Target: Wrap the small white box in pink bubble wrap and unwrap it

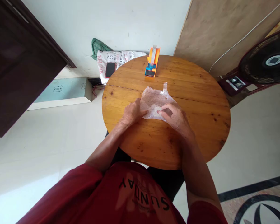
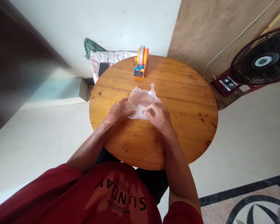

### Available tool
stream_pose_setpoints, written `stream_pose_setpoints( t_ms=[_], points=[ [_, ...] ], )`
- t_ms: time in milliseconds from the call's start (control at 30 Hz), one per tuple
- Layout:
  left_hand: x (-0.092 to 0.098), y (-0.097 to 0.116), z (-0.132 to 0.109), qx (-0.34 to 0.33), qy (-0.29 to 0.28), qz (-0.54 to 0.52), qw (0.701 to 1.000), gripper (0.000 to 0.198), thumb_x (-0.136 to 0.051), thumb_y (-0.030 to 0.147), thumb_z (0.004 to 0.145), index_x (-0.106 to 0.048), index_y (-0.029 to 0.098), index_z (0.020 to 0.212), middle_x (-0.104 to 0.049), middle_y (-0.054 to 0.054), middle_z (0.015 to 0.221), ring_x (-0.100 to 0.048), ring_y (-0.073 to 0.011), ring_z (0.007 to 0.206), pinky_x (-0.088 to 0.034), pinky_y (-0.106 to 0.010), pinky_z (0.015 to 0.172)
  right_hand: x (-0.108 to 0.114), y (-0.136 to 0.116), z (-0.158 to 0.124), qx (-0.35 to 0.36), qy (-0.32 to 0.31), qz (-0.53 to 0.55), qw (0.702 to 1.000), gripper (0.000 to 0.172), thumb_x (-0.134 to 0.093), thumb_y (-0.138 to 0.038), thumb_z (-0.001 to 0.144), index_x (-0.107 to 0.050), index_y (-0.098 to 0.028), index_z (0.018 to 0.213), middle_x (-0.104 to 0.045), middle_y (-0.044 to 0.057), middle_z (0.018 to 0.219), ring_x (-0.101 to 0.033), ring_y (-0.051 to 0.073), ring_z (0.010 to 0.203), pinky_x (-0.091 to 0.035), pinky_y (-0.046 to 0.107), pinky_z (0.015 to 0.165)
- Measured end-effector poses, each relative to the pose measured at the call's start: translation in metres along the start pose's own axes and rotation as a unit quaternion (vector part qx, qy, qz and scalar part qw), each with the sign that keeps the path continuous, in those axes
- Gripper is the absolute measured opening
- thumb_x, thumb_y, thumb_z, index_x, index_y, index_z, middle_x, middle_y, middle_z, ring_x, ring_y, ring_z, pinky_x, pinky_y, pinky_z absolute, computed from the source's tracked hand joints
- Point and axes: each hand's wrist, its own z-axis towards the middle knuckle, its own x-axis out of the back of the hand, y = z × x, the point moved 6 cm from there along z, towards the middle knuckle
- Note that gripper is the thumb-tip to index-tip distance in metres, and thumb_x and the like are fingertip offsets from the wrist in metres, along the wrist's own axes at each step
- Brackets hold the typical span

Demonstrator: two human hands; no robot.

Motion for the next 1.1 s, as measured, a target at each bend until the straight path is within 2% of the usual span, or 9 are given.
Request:
stream_pose_setpoints(
  t_ms=[133,300,367,433,500,567,733,933,1100],
  points=[
    [-0.004,-0.001,0.002,-0.007,0.005,-0.012,1.000,0.059,-0.068,0.038,0.086,-0.052,0.018,0.140,-0.072,-0.012,0.122,-0.069,-0.0276,0.112,-0.052,-0.033,0.091,0.000,-0.001,0.000,-0.006,0.002,-0.012,1.000,0.013,-0.065,-0.039,0.089,-0.065,-0.026,0.084,-0.072,0.006,0.091,-0.065,0.025,0.089,-0.050,0.041,0.084],
    [-0.002,-0.003,0.003,0.007,0.005,-0.038,0.999,0.057,-0.069,0.033,0.083,-0.054,0.015,0.135,-0.074,-0.011,0.108,-0.070,-0.0246,0.100,-0.051,-0.030,0.081,-0.001,0.000,0.000,-0.008,0.001,-0.011,1.000,0.014,-0.064,-0.039,0.089,-0.065,-0.026,0.085,-0.072,0.006,0.089,-0.065,0.025,0.086,-0.050,0.041,0.082],
    [-0.001,-0.005,0.004,0.004,0.002,-0.068,0.998,0.044,-0.069,0.030,0.081,-0.062,0.015,0.122,-0.074,-0.008,0.099,-0.068,-0.0210,0.090,-0.048,-0.027,0.074,-0.001,-0.001,0.000,0.004,0.003,-0.010,1.000,0.015,-0.064,-0.039,0.089,-0.065,-0.026,0.083,-0.071,0.006,0.089,-0.065,0.026,0.089,-0.050,0.042,0.084],
    [-0.001,-0.006,0.005,-0.007,-0.006,-0.106,0.994,0.025,-0.067,0.030,0.080,-0.067,0.015,0.099,-0.070,-0.003,0.085,-0.062,-0.0168,0.078,-0.043,-0.025,0.066,-0.001,-0.001,0.000,0.009,0.007,-0.013,1.000,0.014,-0.064,-0.039,0.089,-0.065,-0.026,0.083,-0.071,0.006,0.089,-0.065,0.026,0.090,-0.050,0.042,0.085],
    [-0.001,-0.007,0.005,-0.017,-0.003,-0.154,0.988,0.017,-0.065,0.031,0.078,-0.062,0.015,0.078,-0.060,0.001,0.071,-0.053,-0.0130,0.068,-0.037,-0.024,0.060,-0.003,-0.001,0.000,0.006,0.007,-0.015,1.000,0.014,-0.064,-0.038,0.089,-0.065,-0.026,0.083,-0.071,0.006,0.089,-0.065,0.026,0.090,-0.050,0.042,0.085],
    [0.000,-0.007,0.004,-0.025,0.014,-0.217,0.976,0.019,-0.063,0.031,0.077,-0.054,0.017,0.068,-0.051,0.004,0.064,-0.045,-0.0104,0.062,-0.032,-0.023,0.056,-0.005,-0.003,0.000,0.002,0.002,-0.016,1.000,0.013,-0.065,-0.038,0.089,-0.065,-0.026,0.083,-0.071,0.005,0.088,-0.065,0.025,0.088,-0.050,0.041,0.085],
    [0.003,0.006,-0.001,-0.044,0.014,-0.337,0.940,0.016,-0.061,0.026,0.075,-0.048,0.019,0.067,-0.047,0.005,0.060,-0.042,-0.0088,0.057,-0.032,-0.022,0.053,-0.011,-0.009,0.000,0.004,-0.013,-0.015,1.000,0.012,-0.065,-0.037,0.089,-0.065,-0.026,0.084,-0.072,0.006,0.090,-0.064,0.025,0.089,-0.050,0.042,0.086],
    [0.009,0.033,-0.012,-0.074,0.005,-0.301,0.951,0.011,-0.062,0.023,0.076,-0.062,0.014,0.069,-0.054,0.003,0.060,-0.046,-0.0088,0.057,-0.034,-0.023,0.055,-0.012,-0.009,0.000,-0.006,-0.018,-0.014,1.000,0.013,-0.065,-0.038,0.089,-0.067,-0.025,0.085,-0.073,0.009,0.093,-0.066,0.029,0.094,-0.050,0.045,0.089],
    [0.013,0.043,-0.023,-0.166,-0.066,-0.292,0.939,0.023,-0.059,0.029,0.083,-0.075,0.012,0.082,-0.062,0.001,0.065,-0.050,-0.0101,0.061,-0.035,-0.023,0.056,-0.010,-0.010,-0.001,-0.015,-0.036,-0.008,0.999,0.012,-0.064,-0.035,0.089,-0.068,-0.024,0.088,-0.073,0.010,0.094,-0.067,0.030,0.095,-0.051,0.045,0.087]
  ],
)
